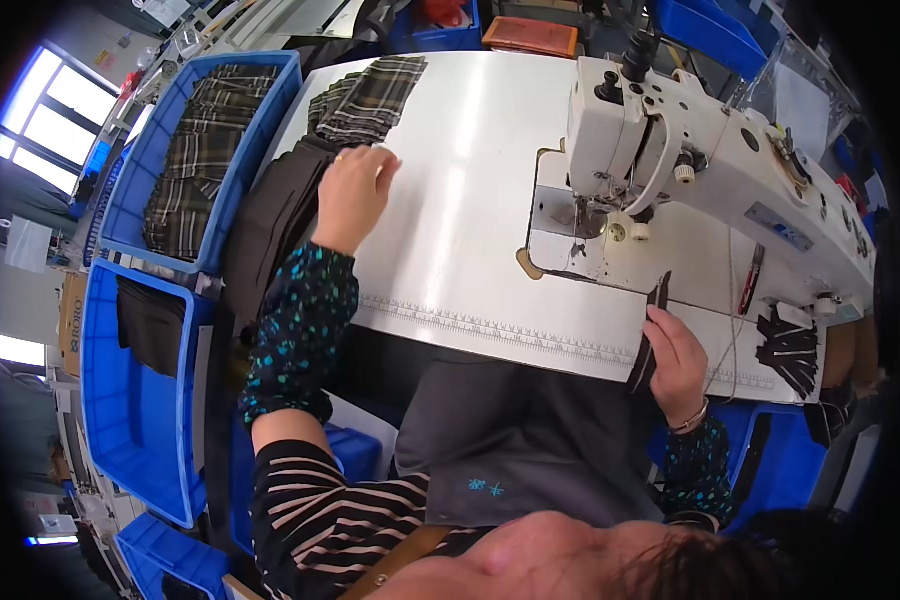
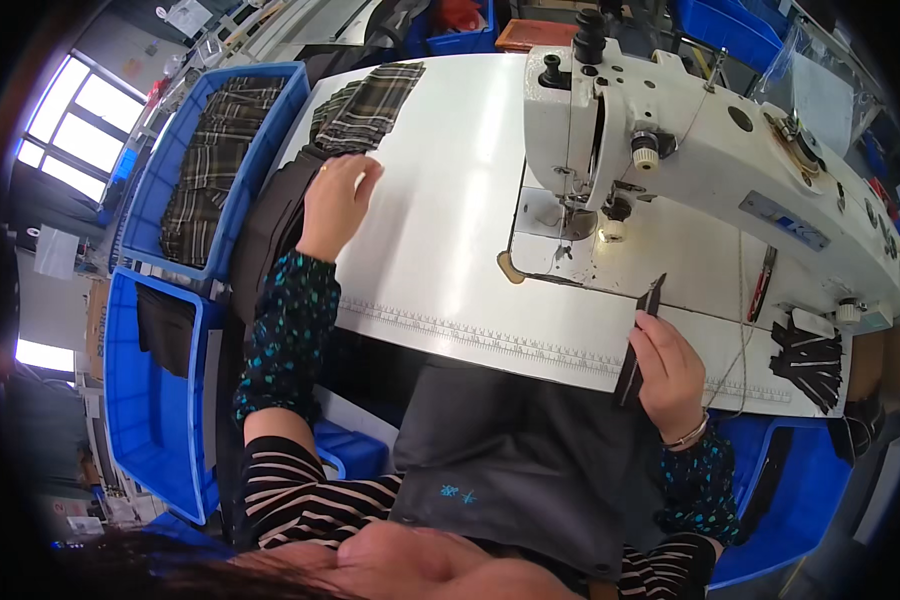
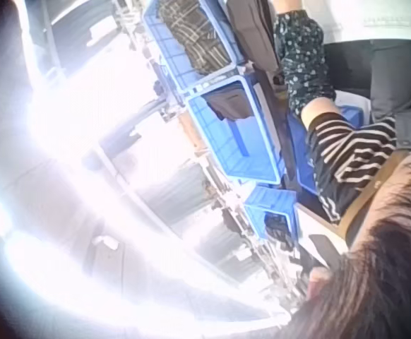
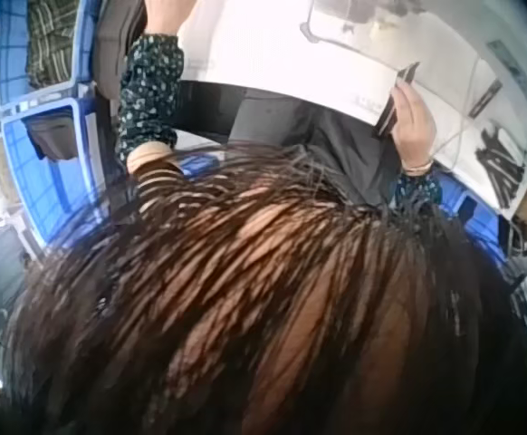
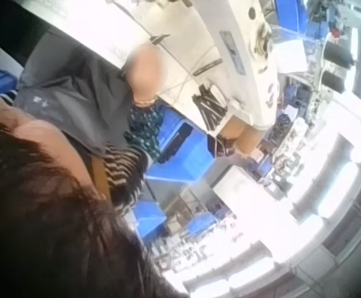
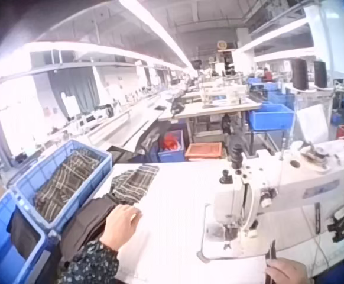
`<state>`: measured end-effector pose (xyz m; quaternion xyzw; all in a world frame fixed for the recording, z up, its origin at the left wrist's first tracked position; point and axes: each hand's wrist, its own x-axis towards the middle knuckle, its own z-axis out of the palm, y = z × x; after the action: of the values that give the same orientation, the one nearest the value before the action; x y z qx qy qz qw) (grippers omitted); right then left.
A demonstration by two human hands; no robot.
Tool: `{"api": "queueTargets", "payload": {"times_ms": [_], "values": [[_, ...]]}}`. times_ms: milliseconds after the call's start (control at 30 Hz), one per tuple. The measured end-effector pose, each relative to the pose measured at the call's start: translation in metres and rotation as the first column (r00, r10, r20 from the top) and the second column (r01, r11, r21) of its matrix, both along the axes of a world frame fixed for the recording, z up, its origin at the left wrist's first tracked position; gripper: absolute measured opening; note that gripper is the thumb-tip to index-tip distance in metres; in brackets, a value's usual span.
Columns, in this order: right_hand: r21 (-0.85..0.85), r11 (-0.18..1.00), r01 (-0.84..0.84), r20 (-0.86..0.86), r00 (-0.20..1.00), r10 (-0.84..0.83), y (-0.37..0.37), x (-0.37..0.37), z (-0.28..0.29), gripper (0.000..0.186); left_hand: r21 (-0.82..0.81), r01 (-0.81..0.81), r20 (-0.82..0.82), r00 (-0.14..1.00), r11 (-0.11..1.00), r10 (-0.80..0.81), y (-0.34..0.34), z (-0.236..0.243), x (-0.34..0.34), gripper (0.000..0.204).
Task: The person aligns a zipper with a plaid fabric piece and sews it using an industrial sewing machine. They guide the fabric through the machine, stitch along the zipper, and trim the excess thread after completion.
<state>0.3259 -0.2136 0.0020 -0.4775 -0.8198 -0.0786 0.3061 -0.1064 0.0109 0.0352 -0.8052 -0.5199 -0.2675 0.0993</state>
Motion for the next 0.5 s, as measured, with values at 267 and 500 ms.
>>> {"api": "queueTargets", "payload": {"times_ms": [267, 500], "values": [[-0.142, 0.988, 0.059, -0.005, 0.998, -0.06, 0.011, -0.016, -0.013, 0.037, -0.024, -0.315, -0.202, 0.931, 0.949, 0.304, 0.152, -0.026, -0.001, 0.027], [-0.104, 0.994, 0.041, 0.006, 0.999, -0.041, 0.014, -0.019, -0.009, 0.038, -0.026, -0.503, -0.165, 0.855, 0.864, 0.492, 0.187, -0.018, -0.016, 0.028]]}}
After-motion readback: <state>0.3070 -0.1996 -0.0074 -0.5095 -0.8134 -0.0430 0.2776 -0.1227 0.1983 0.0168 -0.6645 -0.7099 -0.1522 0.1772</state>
